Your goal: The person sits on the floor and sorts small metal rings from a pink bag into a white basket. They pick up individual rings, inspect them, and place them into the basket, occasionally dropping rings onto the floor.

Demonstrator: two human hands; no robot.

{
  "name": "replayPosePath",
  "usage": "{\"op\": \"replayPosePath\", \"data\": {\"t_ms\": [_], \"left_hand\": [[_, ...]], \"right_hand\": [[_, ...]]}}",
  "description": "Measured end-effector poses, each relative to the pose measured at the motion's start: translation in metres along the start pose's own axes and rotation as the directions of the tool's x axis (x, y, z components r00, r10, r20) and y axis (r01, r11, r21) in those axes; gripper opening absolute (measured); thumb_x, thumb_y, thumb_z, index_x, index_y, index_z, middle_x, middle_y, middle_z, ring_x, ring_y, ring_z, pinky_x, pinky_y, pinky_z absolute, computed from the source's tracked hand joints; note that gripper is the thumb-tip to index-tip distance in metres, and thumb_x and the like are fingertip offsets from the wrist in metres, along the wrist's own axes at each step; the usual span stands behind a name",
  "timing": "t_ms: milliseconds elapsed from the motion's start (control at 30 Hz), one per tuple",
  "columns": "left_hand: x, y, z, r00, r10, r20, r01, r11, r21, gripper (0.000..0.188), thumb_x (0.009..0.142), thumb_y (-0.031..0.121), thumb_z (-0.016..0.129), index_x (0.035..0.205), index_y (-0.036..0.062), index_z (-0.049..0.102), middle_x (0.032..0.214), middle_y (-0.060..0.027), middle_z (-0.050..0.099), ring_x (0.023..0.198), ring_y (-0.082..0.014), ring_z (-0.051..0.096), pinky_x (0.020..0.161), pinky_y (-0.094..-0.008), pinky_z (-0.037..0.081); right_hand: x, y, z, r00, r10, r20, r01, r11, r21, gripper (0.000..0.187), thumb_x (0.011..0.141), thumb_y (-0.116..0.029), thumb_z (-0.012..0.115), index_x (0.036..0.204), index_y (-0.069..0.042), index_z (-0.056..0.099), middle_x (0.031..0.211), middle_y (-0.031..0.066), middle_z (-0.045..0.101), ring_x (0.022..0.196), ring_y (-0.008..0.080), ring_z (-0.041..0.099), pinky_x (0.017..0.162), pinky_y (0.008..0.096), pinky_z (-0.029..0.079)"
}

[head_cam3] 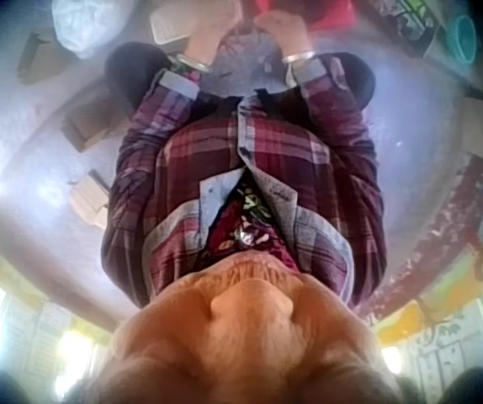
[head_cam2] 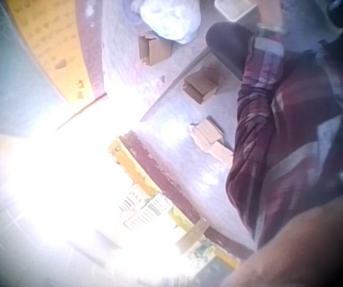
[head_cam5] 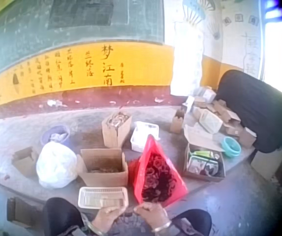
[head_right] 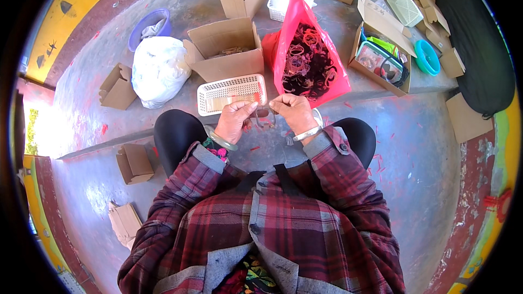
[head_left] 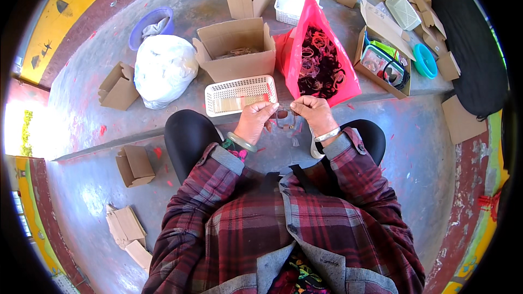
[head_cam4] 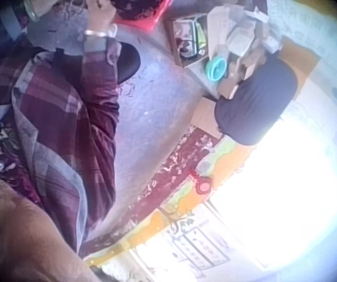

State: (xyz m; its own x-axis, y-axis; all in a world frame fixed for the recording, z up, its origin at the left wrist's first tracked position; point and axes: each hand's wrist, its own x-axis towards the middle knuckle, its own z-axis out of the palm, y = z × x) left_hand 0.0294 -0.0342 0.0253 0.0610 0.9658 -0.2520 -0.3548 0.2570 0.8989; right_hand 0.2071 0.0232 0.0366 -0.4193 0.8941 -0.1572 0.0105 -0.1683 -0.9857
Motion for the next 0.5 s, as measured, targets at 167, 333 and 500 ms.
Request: {"op": "replayPosePath", "data": {"t_ms": [167, 333, 500], "left_hand": [[-0.002, 0.004, -0.001, 0.999, 0.004, 0.032, -0.004, 1.000, 0.016, 0.023, 0.090, 0.019, 0.050, 0.095, -0.0014, 0.059, 0.083, -0.0077, 0.065, 0.059, -0.0063, 0.055, 0.044, -0.0189, 0.040], [-0.004, 0.015, 0.000, 0.993, -0.074, 0.092, 0.087, 0.985, -0.149, 0.027, 0.090, 0.024, 0.050, 0.099, -0.0005, 0.057, 0.085, -0.0074, 0.065, 0.071, -0.0086, 0.060, 0.045, -0.0180, 0.040], [-0.002, 0.006, 0.001, 0.988, -0.108, 0.112, 0.103, 0.993, 0.050, 0.026, 0.088, 0.025, 0.053, 0.099, 0.0026, 0.059, 0.085, -0.0064, 0.066, 0.070, -0.0085, 0.061, 0.044, -0.0158, 0.038]], "right_hand": [[-0.001, -0.004, 0.002, 1.000, 0.007, 0.008, -0.007, 1.000, 0.017, 0.009, 0.080, -0.008, 0.061, 0.081, 0.001, 0.063, 0.071, -0.0008, 0.059, 0.065, 0.0046, 0.049, 0.060, 0.0197, 0.041], [0.001, 0.000, -0.004, 1.000, 0.001, 0.004, -0.001, 0.995, 0.100, 0.010, 0.081, -0.008, 0.059, 0.080, 0.001, 0.063, 0.070, -0.0005, 0.058, 0.063, 0.0057, 0.050, 0.059, 0.0204, 0.041], [0.003, -0.004, 0.000, 0.997, 0.016, -0.076, -0.008, 0.995, 0.101, 0.012, 0.083, -0.010, 0.058, 0.080, 0.000, 0.062, 0.069, 0.0002, 0.058, 0.061, 0.0064, 0.050, 0.058, 0.0208, 0.040]]}}
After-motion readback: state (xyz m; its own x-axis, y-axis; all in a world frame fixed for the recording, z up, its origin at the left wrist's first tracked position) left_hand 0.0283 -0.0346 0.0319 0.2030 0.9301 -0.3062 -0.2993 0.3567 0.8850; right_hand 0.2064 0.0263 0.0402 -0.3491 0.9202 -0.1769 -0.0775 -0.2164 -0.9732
